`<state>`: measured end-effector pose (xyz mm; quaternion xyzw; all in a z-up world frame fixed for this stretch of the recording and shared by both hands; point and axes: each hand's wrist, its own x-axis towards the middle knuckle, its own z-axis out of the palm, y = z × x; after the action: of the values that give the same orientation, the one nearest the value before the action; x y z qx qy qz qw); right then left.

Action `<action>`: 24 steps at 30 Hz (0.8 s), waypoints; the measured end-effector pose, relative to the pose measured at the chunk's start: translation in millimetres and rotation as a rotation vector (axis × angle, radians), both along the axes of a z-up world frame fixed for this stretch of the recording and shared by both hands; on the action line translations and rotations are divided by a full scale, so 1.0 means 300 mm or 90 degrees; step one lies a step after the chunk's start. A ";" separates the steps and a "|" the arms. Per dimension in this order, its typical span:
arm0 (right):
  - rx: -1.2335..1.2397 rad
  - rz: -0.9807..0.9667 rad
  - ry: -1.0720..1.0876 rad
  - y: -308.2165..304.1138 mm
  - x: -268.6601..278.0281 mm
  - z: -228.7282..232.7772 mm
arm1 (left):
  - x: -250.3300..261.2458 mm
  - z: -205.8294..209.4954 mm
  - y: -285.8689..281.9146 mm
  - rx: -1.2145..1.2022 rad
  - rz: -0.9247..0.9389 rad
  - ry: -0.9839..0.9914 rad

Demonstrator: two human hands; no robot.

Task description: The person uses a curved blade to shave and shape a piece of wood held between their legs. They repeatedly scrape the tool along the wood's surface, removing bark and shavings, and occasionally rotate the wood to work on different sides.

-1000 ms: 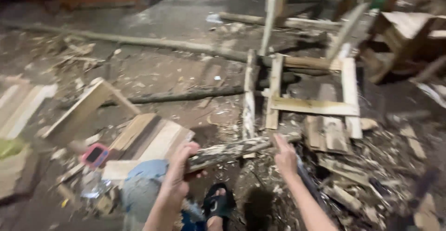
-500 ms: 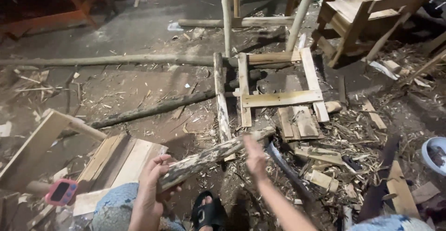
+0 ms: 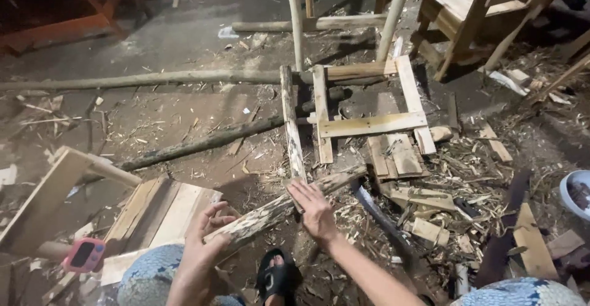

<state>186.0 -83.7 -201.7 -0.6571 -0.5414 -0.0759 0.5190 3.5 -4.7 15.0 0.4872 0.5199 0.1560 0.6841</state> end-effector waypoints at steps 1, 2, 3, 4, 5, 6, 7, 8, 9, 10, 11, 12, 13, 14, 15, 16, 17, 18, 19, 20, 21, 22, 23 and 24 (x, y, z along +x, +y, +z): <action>0.000 -0.001 0.003 -0.023 0.031 0.029 | 0.000 0.000 0.004 0.000 -0.001 0.003; -0.015 -0.055 -0.011 -0.046 0.061 0.058 | -0.002 0.000 0.009 -0.020 -0.002 -0.003; -0.030 -0.109 -0.026 -0.075 0.091 0.086 | -0.006 -0.004 0.008 -0.041 -0.003 -0.011; -0.032 -0.109 -0.025 -0.105 0.135 -0.025 | -0.022 -0.013 0.003 -0.043 -0.003 -0.011; -0.131 -0.193 0.000 -0.128 0.192 -0.130 | -0.029 -0.018 0.001 -0.012 -0.036 -0.023; -0.230 -0.276 0.026 -0.151 0.251 -0.233 | -0.036 -0.023 -0.001 0.019 -0.070 -0.036; -0.230 -0.279 0.022 -0.136 0.201 -0.126 | -0.043 -0.054 0.015 0.018 -0.072 -0.040; -0.148 -0.221 0.077 -0.119 0.150 -0.020 | -0.048 -0.086 0.031 0.061 -0.122 -0.027; -0.064 -0.160 0.132 -0.094 0.094 0.083 | -0.057 -0.116 0.052 0.106 -0.171 -0.012; -0.062 -0.161 0.130 -0.069 0.043 0.113 | -0.055 -0.126 0.059 0.107 -0.172 -0.014; 0.005 -0.083 0.074 -0.046 -0.015 0.140 | -0.059 -0.137 0.063 0.154 -0.206 0.003; 0.070 -0.005 0.017 -0.021 -0.072 0.165 | -0.063 -0.150 0.069 0.201 -0.240 0.021; 0.069 -0.006 0.022 -0.014 -0.059 0.120 | -0.066 -0.164 0.078 0.198 -0.242 0.025; 0.078 0.004 -0.065 -0.008 -0.047 0.074 | -0.069 -0.179 0.088 0.274 -0.279 0.029; 0.084 0.013 -0.151 -0.011 -0.038 0.025 | -0.073 -0.198 0.092 0.347 -0.317 0.033; 0.079 0.012 -0.146 -0.038 0.003 0.004 | -0.082 -0.181 0.081 0.341 -0.321 0.036; 0.114 0.023 -0.051 -0.061 0.061 -0.012 | -0.079 -0.167 0.072 0.354 -0.347 0.061; 0.148 0.035 0.045 -0.086 0.120 -0.025 | -0.076 -0.150 0.061 0.367 -0.373 0.086; 0.148 0.031 0.045 -0.102 0.155 -0.072 | -0.082 -0.139 0.056 0.368 -0.376 0.084; -0.080 -0.102 -0.025 -0.120 0.192 -0.119 | -0.086 -0.129 0.049 0.393 -0.440 0.174; -0.314 -0.237 -0.096 -0.157 0.237 -0.170 | -0.082 -0.128 0.035 0.415 -0.507 0.259; -0.319 -0.244 -0.097 -0.128 0.271 -0.173 | -0.079 -0.115 0.022 0.412 -0.513 0.253; -0.477 -0.244 -0.137 -0.104 0.284 -0.185 | -0.090 -0.100 0.008 0.467 -0.552 0.294; -0.635 -0.240 -0.175 -0.082 0.298 -0.199 | -0.099 -0.086 -0.006 0.522 -0.591 0.335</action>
<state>275.5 -108.4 -261.5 -0.8931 -0.4472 0.0132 0.0463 -26.4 -6.4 -10.8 0.9024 0.3044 -0.0935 0.2904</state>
